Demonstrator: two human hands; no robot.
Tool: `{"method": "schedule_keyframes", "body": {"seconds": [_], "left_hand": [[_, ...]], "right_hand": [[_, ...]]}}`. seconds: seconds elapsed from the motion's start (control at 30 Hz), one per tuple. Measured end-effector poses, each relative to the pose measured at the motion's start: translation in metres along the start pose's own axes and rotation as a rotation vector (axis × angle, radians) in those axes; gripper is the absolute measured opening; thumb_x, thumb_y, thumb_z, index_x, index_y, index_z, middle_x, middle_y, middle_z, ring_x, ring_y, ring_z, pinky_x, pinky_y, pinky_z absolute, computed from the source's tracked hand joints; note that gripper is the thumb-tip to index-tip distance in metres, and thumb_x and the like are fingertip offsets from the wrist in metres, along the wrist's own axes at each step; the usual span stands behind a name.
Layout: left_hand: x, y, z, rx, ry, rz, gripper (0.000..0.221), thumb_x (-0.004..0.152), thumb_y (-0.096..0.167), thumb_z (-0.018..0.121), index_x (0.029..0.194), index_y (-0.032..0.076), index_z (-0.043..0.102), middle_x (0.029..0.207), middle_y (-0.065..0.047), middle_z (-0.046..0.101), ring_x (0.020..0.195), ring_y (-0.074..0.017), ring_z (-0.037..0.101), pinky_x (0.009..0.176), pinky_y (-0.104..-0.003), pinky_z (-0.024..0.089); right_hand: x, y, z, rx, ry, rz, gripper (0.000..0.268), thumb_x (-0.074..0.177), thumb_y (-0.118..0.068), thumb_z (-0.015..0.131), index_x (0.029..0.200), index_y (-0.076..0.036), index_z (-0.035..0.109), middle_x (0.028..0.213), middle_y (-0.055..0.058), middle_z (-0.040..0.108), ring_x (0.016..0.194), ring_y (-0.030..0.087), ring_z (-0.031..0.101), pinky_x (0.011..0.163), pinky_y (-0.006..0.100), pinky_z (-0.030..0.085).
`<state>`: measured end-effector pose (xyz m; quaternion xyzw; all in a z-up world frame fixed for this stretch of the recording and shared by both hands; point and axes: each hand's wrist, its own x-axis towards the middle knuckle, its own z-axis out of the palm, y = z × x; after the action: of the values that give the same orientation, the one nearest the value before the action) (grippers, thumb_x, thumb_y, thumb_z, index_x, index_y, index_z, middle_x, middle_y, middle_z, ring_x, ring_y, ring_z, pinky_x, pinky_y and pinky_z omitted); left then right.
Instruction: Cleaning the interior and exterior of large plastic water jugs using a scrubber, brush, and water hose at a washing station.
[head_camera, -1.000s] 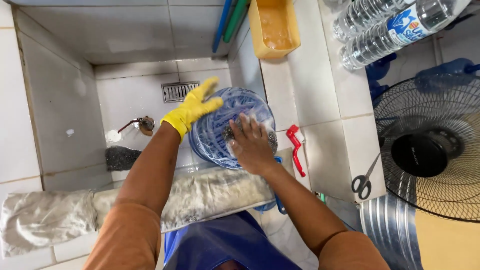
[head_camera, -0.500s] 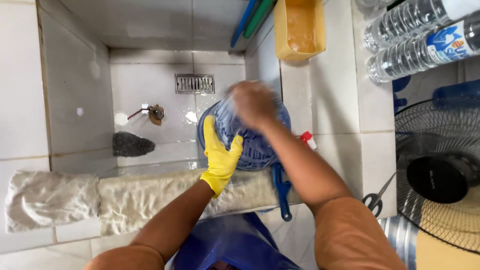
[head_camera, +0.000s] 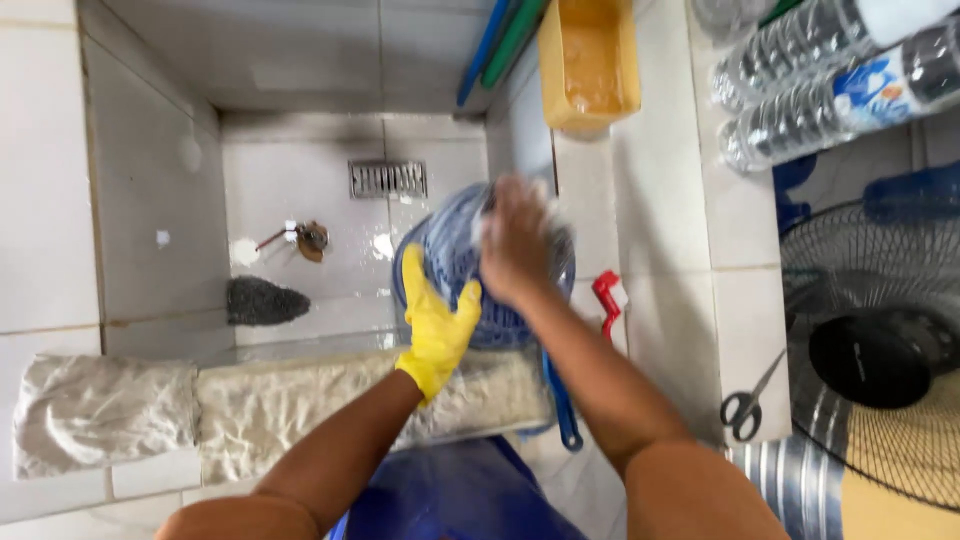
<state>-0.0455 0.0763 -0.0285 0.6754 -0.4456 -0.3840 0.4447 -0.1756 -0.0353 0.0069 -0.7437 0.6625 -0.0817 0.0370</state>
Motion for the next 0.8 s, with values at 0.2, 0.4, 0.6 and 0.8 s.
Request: {"method": "schedule_keyframes", "body": {"seconds": [0.2,0.4,0.6,0.8], "left_hand": [[-0.003,-0.012,0.002,0.055,-0.042,0.069,0.105,0.088,0.036,0.079,0.163,0.002,0.015,0.169,-0.024,0.019,0.156,-0.0361,0.024,0.128,-0.044,0.023],[-0.011,-0.027,0.007,0.064,-0.012,0.083,0.111,0.084,0.025,0.087,0.164,0.002,0.013,0.167,-0.027,0.02,0.154,-0.0328,0.025,0.127,-0.04,0.023],[-0.018,-0.016,-0.01,-0.044,-0.143,-0.022,0.118,0.081,0.047,0.082,0.164,0.003,0.01,0.17,-0.023,0.013,0.157,-0.0337,0.018,0.129,-0.042,0.017],[-0.012,-0.043,0.007,0.35,-0.114,-0.089,0.116,0.079,0.056,0.079,0.165,0.01,0.016,0.17,-0.011,0.02,0.153,-0.0203,0.033,0.124,-0.034,0.028]], "right_hand": [[-0.003,0.009,-0.001,0.161,-0.261,0.092,0.058,0.111,-0.032,0.03,0.166,-0.014,0.024,0.172,0.018,0.019,0.157,0.043,0.016,0.125,0.059,0.012],[-0.062,0.005,0.012,0.353,-0.196,-0.33,0.058,0.109,-0.025,0.041,0.162,-0.005,0.031,0.166,0.028,0.03,0.152,0.053,0.025,0.122,0.064,0.018],[-0.004,0.051,0.052,0.101,-0.327,0.129,0.059,0.111,-0.051,0.025,0.164,-0.025,0.028,0.167,0.016,0.027,0.153,0.046,0.024,0.121,0.058,0.023],[0.009,0.022,0.078,0.015,0.09,-0.701,0.037,0.084,-0.04,0.071,0.118,-0.026,0.07,0.126,0.004,0.063,0.117,0.035,0.057,0.099,0.055,0.043]]}}
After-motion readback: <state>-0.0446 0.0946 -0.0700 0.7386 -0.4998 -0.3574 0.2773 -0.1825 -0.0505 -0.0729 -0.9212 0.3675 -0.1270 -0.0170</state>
